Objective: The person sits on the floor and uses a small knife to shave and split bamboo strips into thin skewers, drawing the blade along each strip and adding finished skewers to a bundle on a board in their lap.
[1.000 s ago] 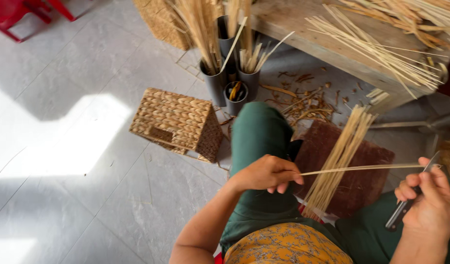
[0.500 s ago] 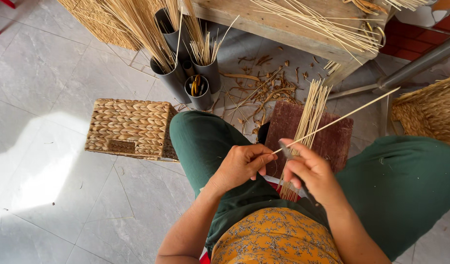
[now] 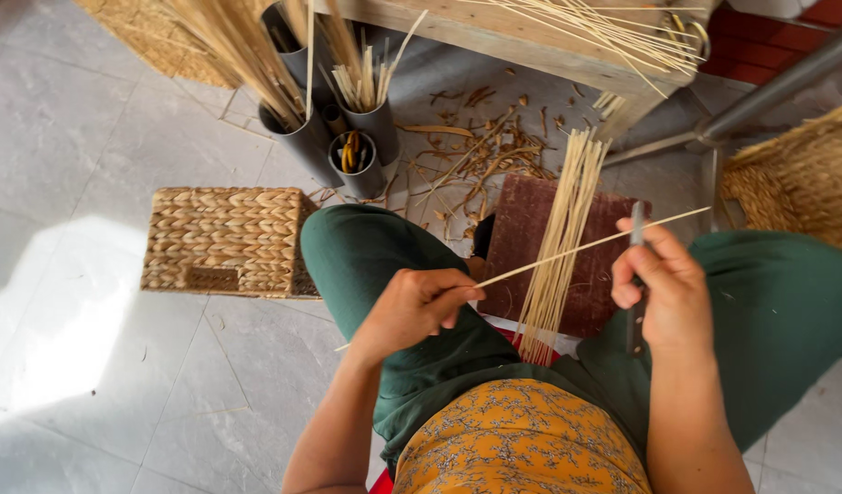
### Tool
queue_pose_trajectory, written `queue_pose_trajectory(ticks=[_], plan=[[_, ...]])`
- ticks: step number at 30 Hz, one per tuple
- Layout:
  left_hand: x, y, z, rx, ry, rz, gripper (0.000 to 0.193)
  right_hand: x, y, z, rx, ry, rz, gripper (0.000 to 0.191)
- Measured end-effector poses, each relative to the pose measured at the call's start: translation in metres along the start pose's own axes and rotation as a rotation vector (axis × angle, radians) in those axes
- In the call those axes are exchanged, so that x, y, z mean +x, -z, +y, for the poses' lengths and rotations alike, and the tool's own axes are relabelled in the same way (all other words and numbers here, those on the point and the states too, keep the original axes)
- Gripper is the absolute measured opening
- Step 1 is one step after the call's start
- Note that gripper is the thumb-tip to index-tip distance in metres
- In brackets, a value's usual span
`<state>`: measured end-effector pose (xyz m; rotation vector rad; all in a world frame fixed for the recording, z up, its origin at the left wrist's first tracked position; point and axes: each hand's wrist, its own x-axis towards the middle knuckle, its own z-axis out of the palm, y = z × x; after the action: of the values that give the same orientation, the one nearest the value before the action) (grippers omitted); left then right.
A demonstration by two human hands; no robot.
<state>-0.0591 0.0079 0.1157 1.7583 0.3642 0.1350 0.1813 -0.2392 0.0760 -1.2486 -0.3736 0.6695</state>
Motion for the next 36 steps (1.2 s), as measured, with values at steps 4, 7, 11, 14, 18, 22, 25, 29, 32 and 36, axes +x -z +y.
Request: queue_pose_trajectory(ticks=[4, 7, 11, 14, 18, 22, 25, 29, 32, 36], plan=[[-0.009, 0.018, -0.002, 0.040, 0.055, 0.053, 0.019, 0.002, 0.038, -0.016, 0.173, 0.104, 0.113, 0.032], [-0.006, 0.016, -0.005, -0.008, 0.098, 0.133, 0.019, -0.005, 0.039, -0.024, 0.224, 0.151, 0.145, 0.031], [0.003, -0.004, -0.007, -0.087, 0.112, 0.163, 0.020, -0.022, -0.001, -0.019, 0.025, 0.063, 0.052, 0.039], [0.012, -0.031, -0.004, -0.168, 0.053, 0.079, 0.021, -0.034, -0.039, -0.012, -0.180, -0.080, -0.153, 0.046], [0.018, -0.049, 0.002, -0.152, 0.048, -0.004, 0.023, -0.034, -0.068, -0.003, -0.164, -0.185, -0.349, 0.046], [0.016, -0.048, 0.003, -0.161, 0.017, 0.009, 0.022, -0.029, -0.072, 0.004, -0.165, -0.153, -0.338, 0.039], [0.012, -0.045, 0.003, -0.169, -0.001, 0.045, 0.021, -0.028, -0.069, 0.005, -0.149, -0.122, -0.334, 0.036], [0.011, -0.046, 0.003, -0.147, -0.006, 0.064, 0.020, -0.032, -0.073, 0.007, -0.174, -0.129, -0.354, 0.036], [0.010, -0.048, 0.003, -0.180, -0.058, 0.066, 0.019, -0.035, -0.080, 0.008, -0.181, -0.163, -0.364, 0.033], [0.008, -0.041, 0.003, -0.175, -0.113, 0.060, 0.017, -0.034, -0.084, 0.007, -0.135, -0.213, -0.365, 0.031]])
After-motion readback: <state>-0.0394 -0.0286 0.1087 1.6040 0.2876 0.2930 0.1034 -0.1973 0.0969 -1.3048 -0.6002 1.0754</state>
